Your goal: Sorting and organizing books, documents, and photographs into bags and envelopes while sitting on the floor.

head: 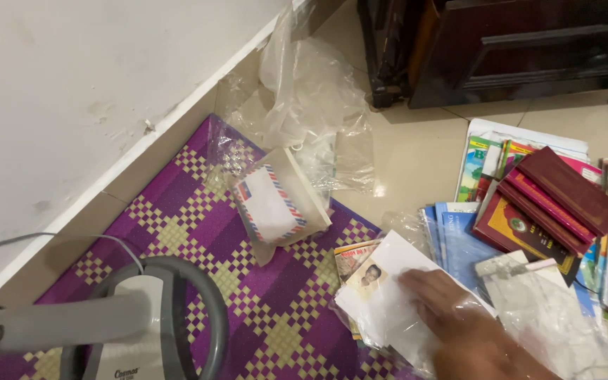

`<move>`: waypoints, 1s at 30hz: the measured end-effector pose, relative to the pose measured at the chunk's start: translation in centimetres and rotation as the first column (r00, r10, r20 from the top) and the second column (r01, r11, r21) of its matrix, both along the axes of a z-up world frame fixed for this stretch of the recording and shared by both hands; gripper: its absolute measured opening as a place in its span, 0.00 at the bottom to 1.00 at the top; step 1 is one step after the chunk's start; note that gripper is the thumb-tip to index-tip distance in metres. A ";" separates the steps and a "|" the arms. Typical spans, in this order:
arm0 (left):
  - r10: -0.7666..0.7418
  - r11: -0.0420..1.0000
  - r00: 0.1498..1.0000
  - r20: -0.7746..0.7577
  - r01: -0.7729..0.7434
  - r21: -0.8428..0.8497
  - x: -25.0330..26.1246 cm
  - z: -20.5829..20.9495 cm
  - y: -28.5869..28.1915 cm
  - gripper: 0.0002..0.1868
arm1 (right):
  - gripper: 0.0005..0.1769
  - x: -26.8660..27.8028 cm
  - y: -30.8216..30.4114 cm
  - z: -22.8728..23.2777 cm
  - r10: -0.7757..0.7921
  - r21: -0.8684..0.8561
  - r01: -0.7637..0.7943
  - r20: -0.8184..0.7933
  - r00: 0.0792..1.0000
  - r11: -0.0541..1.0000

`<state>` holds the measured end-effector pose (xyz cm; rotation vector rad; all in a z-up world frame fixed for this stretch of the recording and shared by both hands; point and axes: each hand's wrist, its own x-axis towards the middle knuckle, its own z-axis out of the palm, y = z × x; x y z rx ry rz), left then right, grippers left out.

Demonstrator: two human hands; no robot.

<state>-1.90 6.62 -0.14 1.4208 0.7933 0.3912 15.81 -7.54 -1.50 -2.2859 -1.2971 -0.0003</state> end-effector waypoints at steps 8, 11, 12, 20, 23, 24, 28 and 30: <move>0.181 0.976 0.982 -0.047 -0.185 -0.113 12.6 -2.9 3.4 0.23 | 0.20 0.6 3.7 1.5 -0.357 0.022 0.422 -0.492 0.794 0.906; 0.091 0.993 0.985 -0.145 -0.079 0.085 12.6 -3.2 3.2 0.26 | 0.25 0.3 4.3 1.4 -0.467 -0.105 0.488 -0.514 0.719 0.867; 0.090 0.985 0.986 -0.142 -0.068 0.156 12.5 -3.1 3.2 0.26 | 0.27 0.2 4.4 1.3 -0.456 -0.086 0.478 -0.486 0.746 0.874; 0.052 0.985 0.970 -0.238 -0.010 0.173 12.4 -0.6 3.6 0.27 | 0.27 -0.5 4.5 0.5 -0.466 -0.034 0.500 -0.420 0.779 0.866; 0.038 0.978 0.972 -0.230 0.011 0.210 12.4 -1.3 3.4 0.28 | 0.23 -0.7 4.7 0.1 -0.469 -0.009 0.508 -0.398 0.788 0.861; 0.034 0.977 0.975 -0.221 0.014 0.212 12.4 -1.1 3.4 0.28 | 0.24 -0.8 4.9 0.1 -0.473 -0.019 0.521 -0.448 0.759 0.853; 0.018 0.982 0.970 -0.241 0.028 0.186 12.4 -0.5 3.7 0.29 | 0.24 -1.1 5.4 0.9 -0.511 -0.089 0.548 -0.506 0.694 0.832; 0.012 0.984 0.969 -0.248 0.032 0.173 12.4 -0.3 3.8 0.29 | 0.25 -1.4 5.4 0.9 -0.483 -0.002 0.549 -0.480 0.733 0.836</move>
